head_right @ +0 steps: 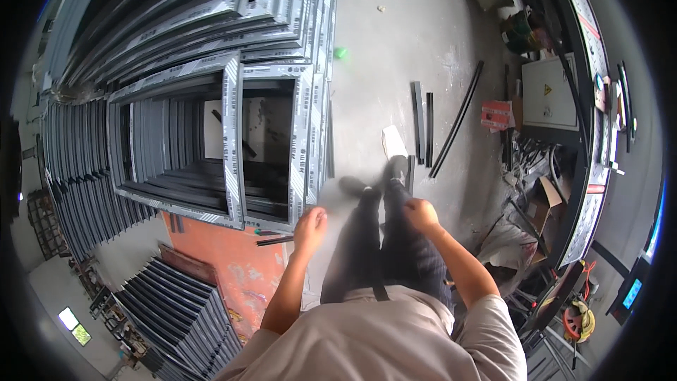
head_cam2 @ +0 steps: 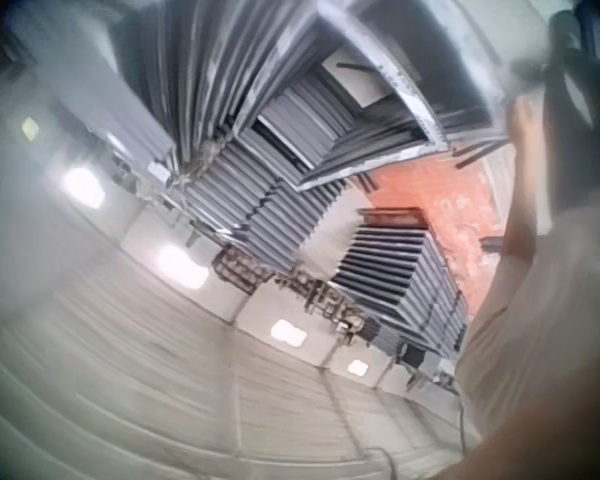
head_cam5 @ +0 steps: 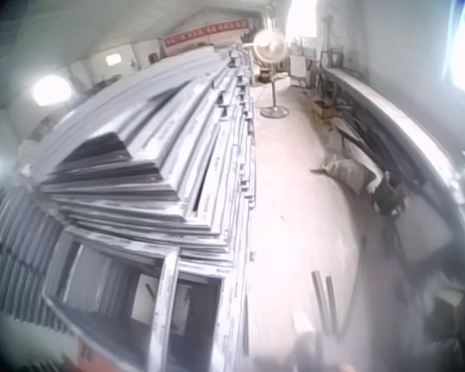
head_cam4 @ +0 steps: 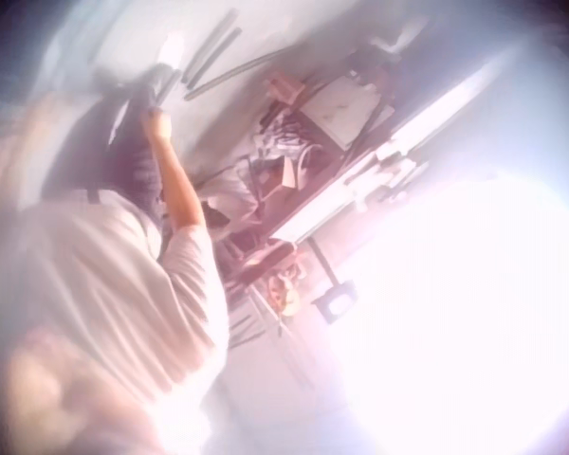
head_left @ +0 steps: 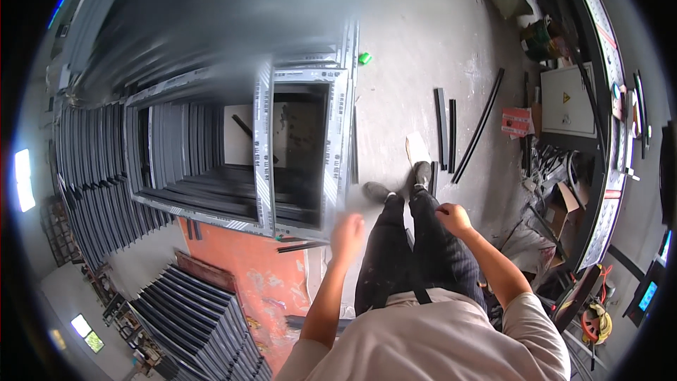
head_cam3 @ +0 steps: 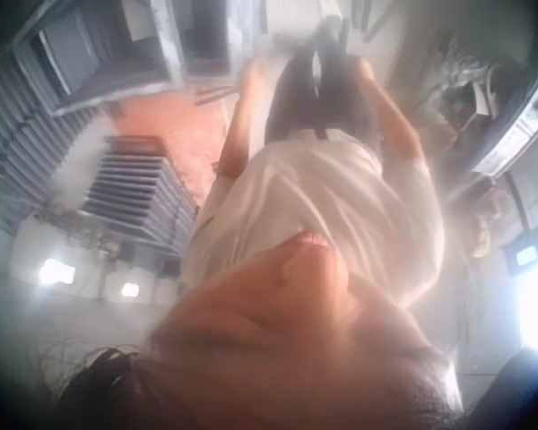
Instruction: The person assembles window frames by picking up metal strips and fitting them into the frame structures by hand.
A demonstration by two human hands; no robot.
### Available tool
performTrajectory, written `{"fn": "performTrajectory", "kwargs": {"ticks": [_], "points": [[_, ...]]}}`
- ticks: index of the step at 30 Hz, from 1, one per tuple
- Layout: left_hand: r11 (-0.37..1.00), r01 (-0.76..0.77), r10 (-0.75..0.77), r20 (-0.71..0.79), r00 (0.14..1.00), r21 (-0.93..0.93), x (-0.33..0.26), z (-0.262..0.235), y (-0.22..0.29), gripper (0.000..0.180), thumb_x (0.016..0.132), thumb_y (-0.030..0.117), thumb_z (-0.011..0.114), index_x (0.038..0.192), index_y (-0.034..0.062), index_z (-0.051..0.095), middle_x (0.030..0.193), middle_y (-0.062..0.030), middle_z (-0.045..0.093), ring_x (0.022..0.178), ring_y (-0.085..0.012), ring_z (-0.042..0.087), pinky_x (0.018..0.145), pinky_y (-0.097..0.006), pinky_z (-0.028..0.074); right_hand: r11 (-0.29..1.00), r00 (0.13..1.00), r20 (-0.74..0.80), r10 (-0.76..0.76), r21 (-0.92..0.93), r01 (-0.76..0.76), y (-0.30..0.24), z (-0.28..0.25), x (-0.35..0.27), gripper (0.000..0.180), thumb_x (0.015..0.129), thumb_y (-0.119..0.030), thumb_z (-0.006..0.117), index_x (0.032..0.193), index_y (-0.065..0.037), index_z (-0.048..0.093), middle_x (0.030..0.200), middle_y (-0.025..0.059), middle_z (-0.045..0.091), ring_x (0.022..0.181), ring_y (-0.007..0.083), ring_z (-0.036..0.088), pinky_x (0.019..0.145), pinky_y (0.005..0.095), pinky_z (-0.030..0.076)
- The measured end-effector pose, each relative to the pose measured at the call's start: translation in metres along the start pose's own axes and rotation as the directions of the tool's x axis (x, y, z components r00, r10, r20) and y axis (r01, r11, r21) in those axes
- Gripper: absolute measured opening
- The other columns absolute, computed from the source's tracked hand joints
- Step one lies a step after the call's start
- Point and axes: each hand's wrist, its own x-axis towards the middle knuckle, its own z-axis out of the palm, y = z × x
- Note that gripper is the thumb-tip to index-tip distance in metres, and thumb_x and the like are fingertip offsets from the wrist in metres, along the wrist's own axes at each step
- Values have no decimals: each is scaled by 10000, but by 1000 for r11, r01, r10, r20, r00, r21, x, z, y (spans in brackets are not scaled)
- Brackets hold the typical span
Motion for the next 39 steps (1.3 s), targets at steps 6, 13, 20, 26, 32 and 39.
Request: {"fn": "performTrajectory", "kwargs": {"ticks": [6, 13, 20, 26, 32, 39], "points": [[995, 73, -62, 159, 985, -64, 46, 91, 1, 226, 914, 233, 599, 1077, 76, 611, 1003, -121, 675, 919, -267, 662, 801, -374, 515, 946, 991, -50, 124, 306, -103, 52, 103, 47, 189, 853, -169, 636, 936, -14, 705, 745, 87, 686, 648, 171, 652, 605, 312, 508], [976, 172, -189, 130, 973, 132, 108, 234, -136, 281, 897, 248, 613, 1093, 48, 594, 994, -158, 667, 929, -326, 649, 808, -417, 509, 905, 956, 205, 207, 332, -267, 121, 279, 75, 218, 869, -206, 622, 947, -17, 698, 725, 49, 669, 615, 127, 620, 582, 273, 505], [915, 216, -280, 149, 948, 341, 209, 348, -260, 483, 865, 299, 626, 1263, 59, 493, 1139, -234, 611, 1081, -402, 581, 918, -457, 470, 665, 888, 323, 328, 589, -460, 158, 344, 97, 177, 894, -141, 591, 966, 1, 670, 755, 47, 655, 630, 118, 583, 577, 243, 471], [796, 473, -536, 78, 841, 377, 298, 428, -344, 563, 856, 323, 623, 1233, -65, 465, 1177, -313, 567, 1128, -426, 558, 973, -467, 451, 145, 880, 444, 169, 872, -467, 81, 269, 142, 178, 962, -85, 545, 1081, 12, 636, 835, 27, 635, 736, 95, 555, 714, 240, 475], [493, 716, -647, -341, 682, 495, 340, 481, -356, 510, 813, 293, 690, 1135, -3, 428, 1062, -250, 617, 892, -393, 673, 764, -449, 574, -44, 757, 611, 232, 784, -620, 84, 245, 142, 163, 966, -122, 563, 1044, 8, 622, 823, 23, 636, 742, 78, 582, 681, 214, 477], [836, 467, -498, 42, 866, 287, 309, 468, -319, 359, 736, 222, 693, 1010, 15, 590, 986, -227, 649, 911, -402, 636, 818, -454, 506, 80, 801, 536, 267, 816, -573, 82, 235, 157, 168, 950, -126, 574, 1013, 18, 635, 818, 31, 641, 726, 79, 565, 672, 226, 463]]}}
